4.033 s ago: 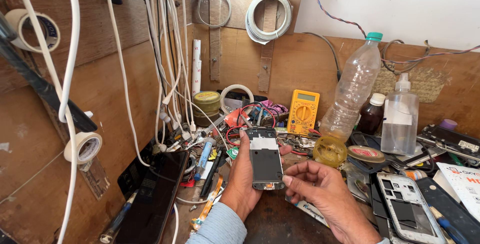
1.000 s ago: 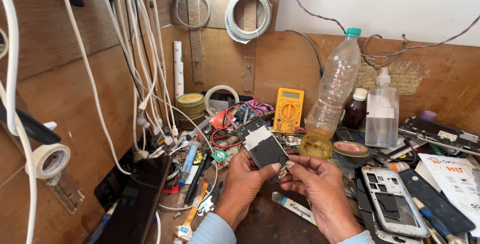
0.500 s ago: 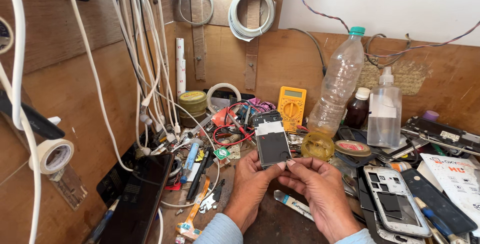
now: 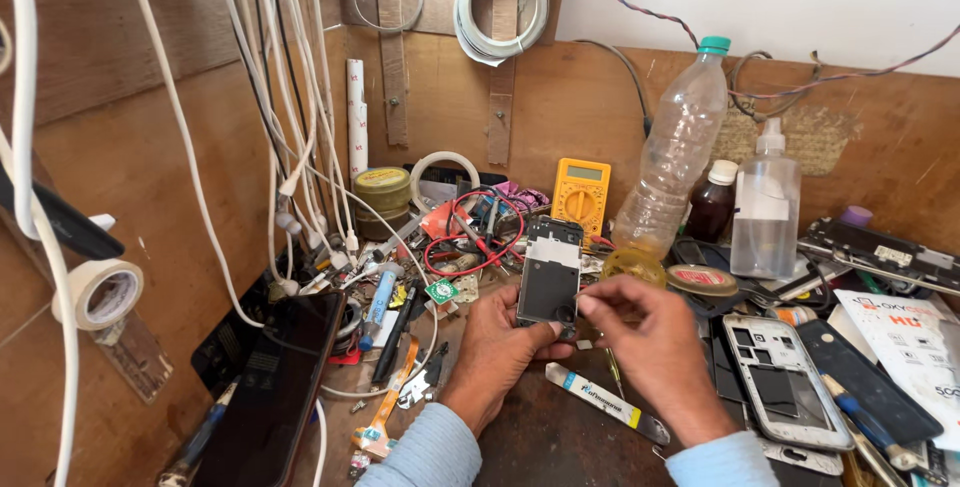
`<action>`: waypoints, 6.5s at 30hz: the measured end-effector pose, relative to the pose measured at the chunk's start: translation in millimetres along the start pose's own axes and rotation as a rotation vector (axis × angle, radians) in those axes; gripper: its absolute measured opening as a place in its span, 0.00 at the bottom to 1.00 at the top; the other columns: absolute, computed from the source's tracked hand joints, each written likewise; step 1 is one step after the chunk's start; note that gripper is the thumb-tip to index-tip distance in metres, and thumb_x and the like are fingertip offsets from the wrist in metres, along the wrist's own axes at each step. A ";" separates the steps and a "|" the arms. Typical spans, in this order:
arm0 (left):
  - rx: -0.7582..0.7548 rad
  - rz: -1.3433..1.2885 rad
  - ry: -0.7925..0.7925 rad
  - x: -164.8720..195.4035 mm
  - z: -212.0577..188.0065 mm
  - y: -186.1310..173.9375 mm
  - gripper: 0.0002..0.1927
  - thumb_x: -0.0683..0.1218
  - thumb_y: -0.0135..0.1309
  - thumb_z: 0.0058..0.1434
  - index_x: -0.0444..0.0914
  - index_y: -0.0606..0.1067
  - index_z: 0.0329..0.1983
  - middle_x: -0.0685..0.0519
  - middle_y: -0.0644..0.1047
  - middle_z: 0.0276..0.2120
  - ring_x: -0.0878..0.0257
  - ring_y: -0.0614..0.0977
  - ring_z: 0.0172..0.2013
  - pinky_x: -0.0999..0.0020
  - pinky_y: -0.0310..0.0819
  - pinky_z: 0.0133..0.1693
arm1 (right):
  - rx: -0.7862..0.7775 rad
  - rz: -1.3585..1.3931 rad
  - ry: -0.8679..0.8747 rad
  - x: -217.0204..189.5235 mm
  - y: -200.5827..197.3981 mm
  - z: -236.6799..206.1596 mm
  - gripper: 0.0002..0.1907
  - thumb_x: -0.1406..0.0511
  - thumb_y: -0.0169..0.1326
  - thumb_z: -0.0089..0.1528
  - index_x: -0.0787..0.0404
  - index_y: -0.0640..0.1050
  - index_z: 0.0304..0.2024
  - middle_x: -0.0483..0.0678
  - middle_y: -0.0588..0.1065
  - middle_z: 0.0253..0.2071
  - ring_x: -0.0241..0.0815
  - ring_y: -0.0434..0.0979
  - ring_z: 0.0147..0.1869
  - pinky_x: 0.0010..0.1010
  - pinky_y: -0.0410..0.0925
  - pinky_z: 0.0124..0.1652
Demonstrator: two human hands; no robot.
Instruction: The person disassembles a white smartphone, removes the back cover and battery, and manipulates internal components using a metal spudger. The person then handles a second black smartphone, removing its back cover and battery as well.
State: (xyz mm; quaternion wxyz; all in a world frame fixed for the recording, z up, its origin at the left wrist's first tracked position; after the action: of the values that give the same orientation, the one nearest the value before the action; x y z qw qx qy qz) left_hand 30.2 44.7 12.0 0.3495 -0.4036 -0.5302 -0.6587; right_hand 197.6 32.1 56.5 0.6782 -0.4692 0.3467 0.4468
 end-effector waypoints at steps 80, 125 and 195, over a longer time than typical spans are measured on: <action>0.101 0.035 -0.022 3.0 -5.4 1.1 0.23 0.34 0.65 0.47 0.29 0.73 0.47 0.45 0.83 0.38 0.62 0.85 0.33 0.69 0.84 0.35 | 0.059 0.453 0.315 35.6 11.6 -3.4 0.09 0.71 0.63 0.58 0.74 0.83 0.38 0.52 0.79 0.27 0.37 0.76 0.26 0.28 0.71 0.27; 0.054 0.306 -0.073 29.9 -7.9 -9.1 0.15 0.45 0.68 0.54 0.32 0.83 0.41 0.52 0.84 0.29 0.69 0.81 0.28 0.77 0.74 0.29 | -0.100 0.218 0.255 24.9 22.6 -6.1 0.10 0.68 0.63 0.59 0.72 0.83 0.38 0.49 0.79 0.24 0.35 0.75 0.24 0.27 0.69 0.25; 0.313 0.714 0.371 79.9 -20.9 -1.4 0.17 0.39 0.64 0.53 0.37 0.77 0.46 0.55 0.81 0.30 0.67 0.81 0.29 0.68 0.78 0.35 | -0.176 0.248 0.320 19.8 32.4 -13.4 0.11 0.68 0.64 0.57 0.72 0.84 0.37 0.49 0.79 0.25 0.36 0.75 0.26 0.29 0.70 0.26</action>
State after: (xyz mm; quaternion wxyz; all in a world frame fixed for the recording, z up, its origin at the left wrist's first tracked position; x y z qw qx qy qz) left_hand -8.8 21.9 81.2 0.7020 -0.3786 -0.3791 -0.4693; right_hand 173.9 30.2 24.0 0.5107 -0.5453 0.4645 0.4754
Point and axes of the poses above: each hand's wrist, its own z-axis towards the middle knuckle, its own y-axis out of the palm, x = y × z, the point moved 7 cm from there along z, towards the middle knuckle
